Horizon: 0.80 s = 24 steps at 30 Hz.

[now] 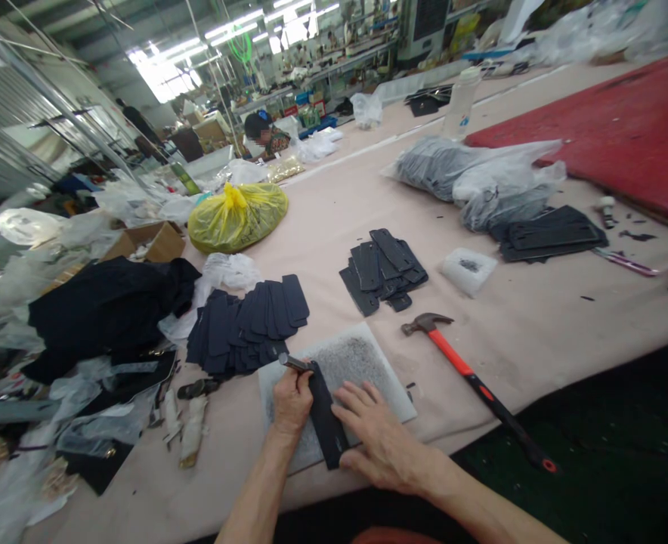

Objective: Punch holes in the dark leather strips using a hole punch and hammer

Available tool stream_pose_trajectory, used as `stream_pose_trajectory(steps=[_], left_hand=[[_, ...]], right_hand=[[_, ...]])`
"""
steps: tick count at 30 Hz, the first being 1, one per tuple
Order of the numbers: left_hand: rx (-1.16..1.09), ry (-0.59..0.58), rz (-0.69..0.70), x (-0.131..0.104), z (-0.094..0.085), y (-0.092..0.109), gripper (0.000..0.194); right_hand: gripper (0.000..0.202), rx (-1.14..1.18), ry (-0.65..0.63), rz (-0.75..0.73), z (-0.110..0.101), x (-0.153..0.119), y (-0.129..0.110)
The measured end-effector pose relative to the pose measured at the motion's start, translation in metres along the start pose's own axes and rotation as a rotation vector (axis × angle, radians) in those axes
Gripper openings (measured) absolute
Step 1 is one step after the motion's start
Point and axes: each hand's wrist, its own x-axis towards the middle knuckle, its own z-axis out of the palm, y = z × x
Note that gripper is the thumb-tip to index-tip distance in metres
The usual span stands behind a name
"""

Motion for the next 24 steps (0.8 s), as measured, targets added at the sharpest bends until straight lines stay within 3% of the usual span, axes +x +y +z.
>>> stream_pose_trajectory(steps=[3, 6, 9, 11, 14, 19, 21, 24], left_hand=[[0.006, -0.004, 0.010, 0.000, 0.000, 0.001, 0.023], [0.018, -0.005, 0.019, -0.001, 0.000, 0.000, 0.023], [0.041, -0.027, 0.010, -0.003, 0.001, -0.001, 0.021], [0.066, -0.033, -0.003, -0.004, 0.002, -0.001, 0.020], [0.088, -0.029, -0.006, -0.005, 0.002, 0.000, 0.018], [0.064, 0.008, 0.012, -0.006, 0.002, 0.001, 0.016], [0.053, 0.032, 0.024, -0.007, 0.003, 0.000, 0.015], [0.040, 0.054, 0.033, -0.008, 0.005, 0.000, 0.014]], right_hand=[[0.041, -0.114, 0.290, 0.178, -0.011, -0.018, 0.023], [0.039, -0.357, 0.492, 0.469, -0.031, -0.042, 0.060], [0.034, -0.545, 0.405, 0.710, -0.051, -0.067, 0.093], [0.023, -0.516, 0.329, 0.798, -0.060, -0.078, 0.106], [0.015, -0.110, 0.314, 0.943, -0.063, -0.086, 0.108], [0.017, 1.088, 0.427, 1.110, -0.050, -0.076, 0.076], [0.017, 1.244, 0.444, 1.150, -0.052, -0.066, 0.056], [0.032, 1.062, 0.394, 0.992, -0.078, -0.041, 0.015]])
